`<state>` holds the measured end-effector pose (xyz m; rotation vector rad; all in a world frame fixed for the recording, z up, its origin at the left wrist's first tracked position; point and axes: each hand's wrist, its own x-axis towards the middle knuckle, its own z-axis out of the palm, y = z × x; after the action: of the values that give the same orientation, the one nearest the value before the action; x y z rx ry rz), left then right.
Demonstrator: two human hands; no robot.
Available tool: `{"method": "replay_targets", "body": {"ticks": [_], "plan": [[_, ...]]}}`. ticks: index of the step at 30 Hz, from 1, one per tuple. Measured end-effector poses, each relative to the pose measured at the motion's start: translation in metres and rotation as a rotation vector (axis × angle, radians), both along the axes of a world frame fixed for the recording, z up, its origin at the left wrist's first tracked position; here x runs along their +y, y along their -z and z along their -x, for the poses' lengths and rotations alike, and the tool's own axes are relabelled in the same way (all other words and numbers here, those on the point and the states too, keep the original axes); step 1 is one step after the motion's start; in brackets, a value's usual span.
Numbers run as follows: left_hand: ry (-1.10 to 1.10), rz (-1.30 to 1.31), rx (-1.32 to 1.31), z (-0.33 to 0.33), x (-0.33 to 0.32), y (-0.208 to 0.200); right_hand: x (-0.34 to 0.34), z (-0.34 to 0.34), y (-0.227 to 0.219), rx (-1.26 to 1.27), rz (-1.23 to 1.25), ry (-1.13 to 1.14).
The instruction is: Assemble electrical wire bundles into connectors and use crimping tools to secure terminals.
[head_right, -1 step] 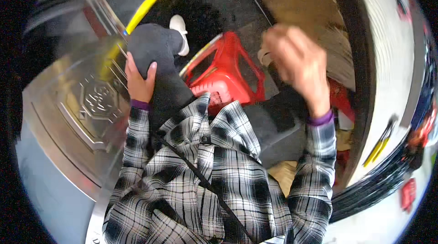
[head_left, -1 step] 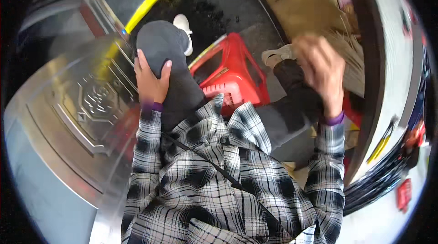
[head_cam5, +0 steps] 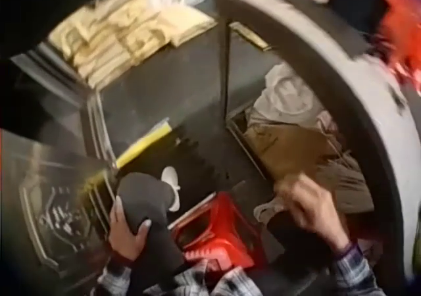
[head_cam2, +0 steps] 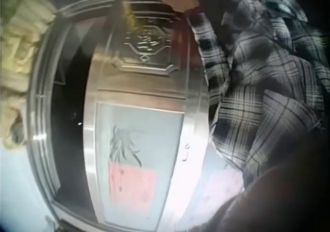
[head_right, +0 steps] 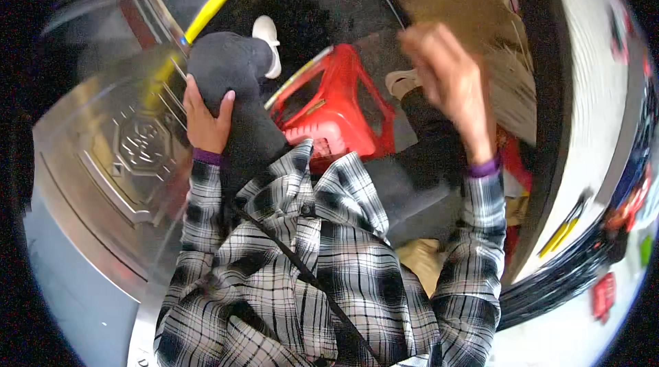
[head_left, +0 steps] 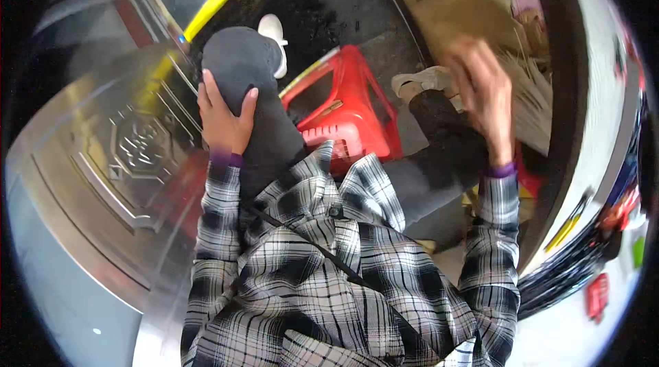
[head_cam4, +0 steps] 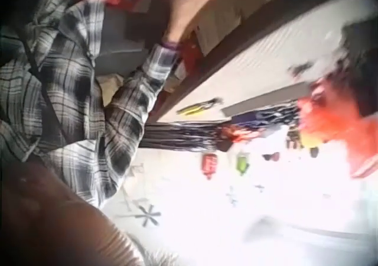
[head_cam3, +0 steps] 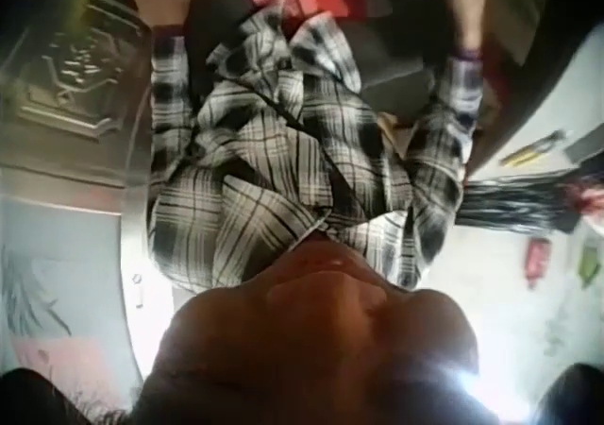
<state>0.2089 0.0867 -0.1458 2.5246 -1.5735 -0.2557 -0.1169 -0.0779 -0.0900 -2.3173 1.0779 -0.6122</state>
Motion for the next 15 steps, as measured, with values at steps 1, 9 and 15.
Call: {"method": "replay_targets", "body": {"ticks": [1, 9, 15], "plan": [[-0.055, -0.038, 0.018, -0.002, 0.002, -0.005, -0.018, -0.011, 0.029, -0.008, -0.086, 0.064], [-0.247, -0.122, 0.158, -0.009, 0.025, -0.007, -0.036, -0.011, 0.328, -0.093, -1.016, 0.600], [-0.327, -0.088, 0.343, -0.012, 0.035, 0.004, 0.039, -0.011, 0.432, -0.101, -1.299, 0.855]]}}
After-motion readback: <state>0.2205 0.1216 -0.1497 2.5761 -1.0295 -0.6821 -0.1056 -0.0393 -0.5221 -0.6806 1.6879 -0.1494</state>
